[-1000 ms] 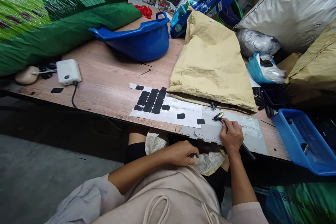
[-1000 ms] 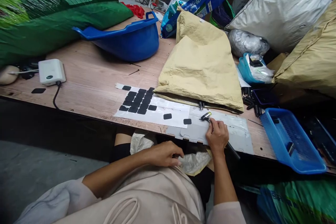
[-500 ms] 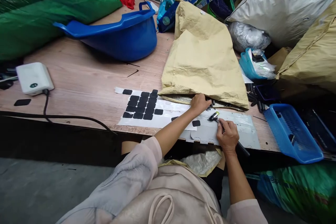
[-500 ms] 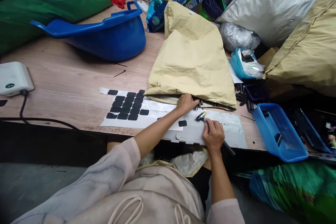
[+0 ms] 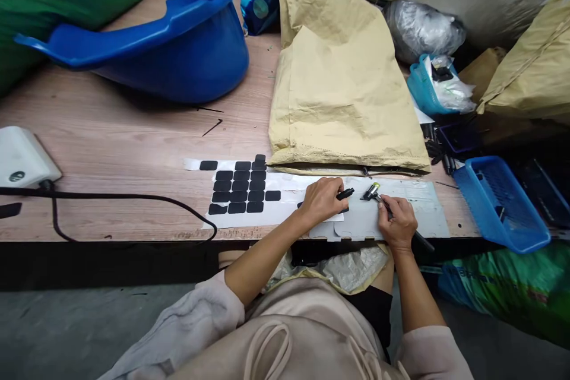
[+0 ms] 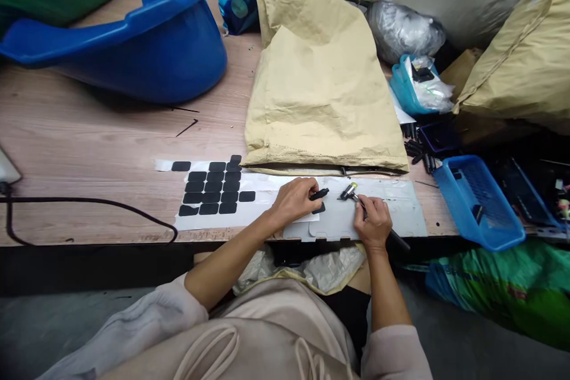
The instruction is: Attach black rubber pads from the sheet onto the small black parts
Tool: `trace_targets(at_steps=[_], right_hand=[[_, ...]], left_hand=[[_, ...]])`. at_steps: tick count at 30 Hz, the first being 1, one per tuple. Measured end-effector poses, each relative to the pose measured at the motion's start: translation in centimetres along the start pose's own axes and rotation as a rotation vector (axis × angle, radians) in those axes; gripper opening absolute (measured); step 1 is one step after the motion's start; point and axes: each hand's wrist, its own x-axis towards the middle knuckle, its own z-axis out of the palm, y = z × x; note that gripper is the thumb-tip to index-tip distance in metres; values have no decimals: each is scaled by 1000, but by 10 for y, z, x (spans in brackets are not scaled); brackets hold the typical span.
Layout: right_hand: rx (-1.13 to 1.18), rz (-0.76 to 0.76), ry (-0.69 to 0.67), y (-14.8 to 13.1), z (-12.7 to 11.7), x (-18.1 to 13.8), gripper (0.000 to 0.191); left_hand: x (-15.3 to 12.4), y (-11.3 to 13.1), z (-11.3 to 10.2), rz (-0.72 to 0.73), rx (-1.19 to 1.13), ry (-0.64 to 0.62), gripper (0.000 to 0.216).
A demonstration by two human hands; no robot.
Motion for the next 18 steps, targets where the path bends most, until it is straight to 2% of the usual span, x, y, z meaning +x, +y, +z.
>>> trace_targets(at_steps=[3,6,11,18], right_hand=[[8,31,-16,1,1,-1,25],[11,54,-40,2,1,-1,26],[5,40,-28,2,2,1,25],[26,-14,7,7,8,4,25]], left_hand=[[-9,-21,12,165,7,43,10],[-8,-34,23,252,-36,97,12],[-4,-38,28,256,-93,157,24],[2,-37,26,231,-70,154,14]])
